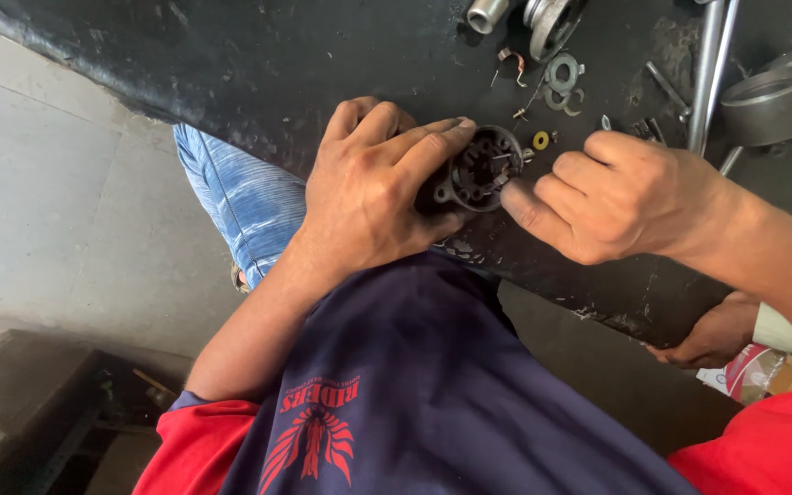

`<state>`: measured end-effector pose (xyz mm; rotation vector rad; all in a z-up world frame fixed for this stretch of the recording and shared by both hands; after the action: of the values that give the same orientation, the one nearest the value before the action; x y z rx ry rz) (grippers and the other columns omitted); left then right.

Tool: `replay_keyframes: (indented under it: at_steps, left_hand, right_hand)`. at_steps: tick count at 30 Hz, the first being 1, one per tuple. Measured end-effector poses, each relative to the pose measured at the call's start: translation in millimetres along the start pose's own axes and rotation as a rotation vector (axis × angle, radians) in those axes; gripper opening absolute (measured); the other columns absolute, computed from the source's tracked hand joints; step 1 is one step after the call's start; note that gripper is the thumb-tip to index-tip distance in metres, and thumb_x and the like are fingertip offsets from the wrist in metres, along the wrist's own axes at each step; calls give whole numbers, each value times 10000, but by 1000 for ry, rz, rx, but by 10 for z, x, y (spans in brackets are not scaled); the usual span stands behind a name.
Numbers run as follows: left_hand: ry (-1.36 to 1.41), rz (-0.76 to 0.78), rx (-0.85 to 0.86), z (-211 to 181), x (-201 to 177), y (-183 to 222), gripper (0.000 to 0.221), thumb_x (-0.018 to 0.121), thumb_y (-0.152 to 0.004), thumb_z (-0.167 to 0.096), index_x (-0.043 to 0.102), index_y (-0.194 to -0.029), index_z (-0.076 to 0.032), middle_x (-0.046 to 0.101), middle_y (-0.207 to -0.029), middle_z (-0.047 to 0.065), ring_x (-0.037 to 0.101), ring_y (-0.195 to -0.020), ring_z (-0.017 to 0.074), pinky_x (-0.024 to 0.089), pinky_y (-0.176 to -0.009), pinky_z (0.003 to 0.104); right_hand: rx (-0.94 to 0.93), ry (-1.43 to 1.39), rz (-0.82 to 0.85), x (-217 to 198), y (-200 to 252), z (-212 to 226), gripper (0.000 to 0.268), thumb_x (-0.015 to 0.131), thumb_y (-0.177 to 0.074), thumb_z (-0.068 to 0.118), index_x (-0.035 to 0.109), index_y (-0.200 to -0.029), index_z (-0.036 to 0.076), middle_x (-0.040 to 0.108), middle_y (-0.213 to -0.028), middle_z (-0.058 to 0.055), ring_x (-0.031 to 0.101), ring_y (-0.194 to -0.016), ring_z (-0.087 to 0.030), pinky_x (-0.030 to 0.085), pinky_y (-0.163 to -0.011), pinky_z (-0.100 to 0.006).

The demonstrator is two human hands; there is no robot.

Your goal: Disassembling and inspecting the components of a motorcycle starter motor on a workbench.

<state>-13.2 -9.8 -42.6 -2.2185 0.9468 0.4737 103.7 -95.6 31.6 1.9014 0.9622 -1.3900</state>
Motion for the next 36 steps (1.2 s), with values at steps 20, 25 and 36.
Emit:
replay_keyframes:
  at_steps: [20, 25, 36]
  left_hand:
    - [-30, -16, 38, -8, 7, 13, 728, 906, -680, -325, 653, -1310, -63, 719, -1242, 19, 622, -1043, 243, 450, -1036, 453]
    - [-40, -1, 32, -1, 17, 11, 767, 921, -639, -334, 651, -1303, -60, 716, -1240, 33, 620, -1046, 249, 450, -1023, 451]
    - [-40, -14, 32, -4, 7, 4, 748, 931, -667, -345, 649, -1301, -64, 723, -1230, 22, 629, -1040, 238, 458, -1025, 438]
  right_hand:
    - [172, 9, -108, -5, 185, 203, 138, 686, -900, 65, 707, -1030, 24, 573, -679, 7, 505, -574, -134, 351, -522, -263]
    - [190, 11, -107, -33, 173, 198, 134, 686, -906, 76, 711, -1031, 35, 551, -652, 16, 491, -552, -127, 350, -508, -257]
    - [175, 5, -135, -226, 180, 192, 217, 701, -898, 78, 708, -1110, 31, 598, -705, -5, 543, -593, -139, 402, -534, -250]
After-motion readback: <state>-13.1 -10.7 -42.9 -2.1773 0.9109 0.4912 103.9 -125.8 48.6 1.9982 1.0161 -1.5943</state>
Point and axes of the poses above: each hand's wrist, its own y-axis away from the middle knuckle, its own x-axis out of the palm, z = x × y, the point moved 7 cm from there along -y, towards the middle knuckle
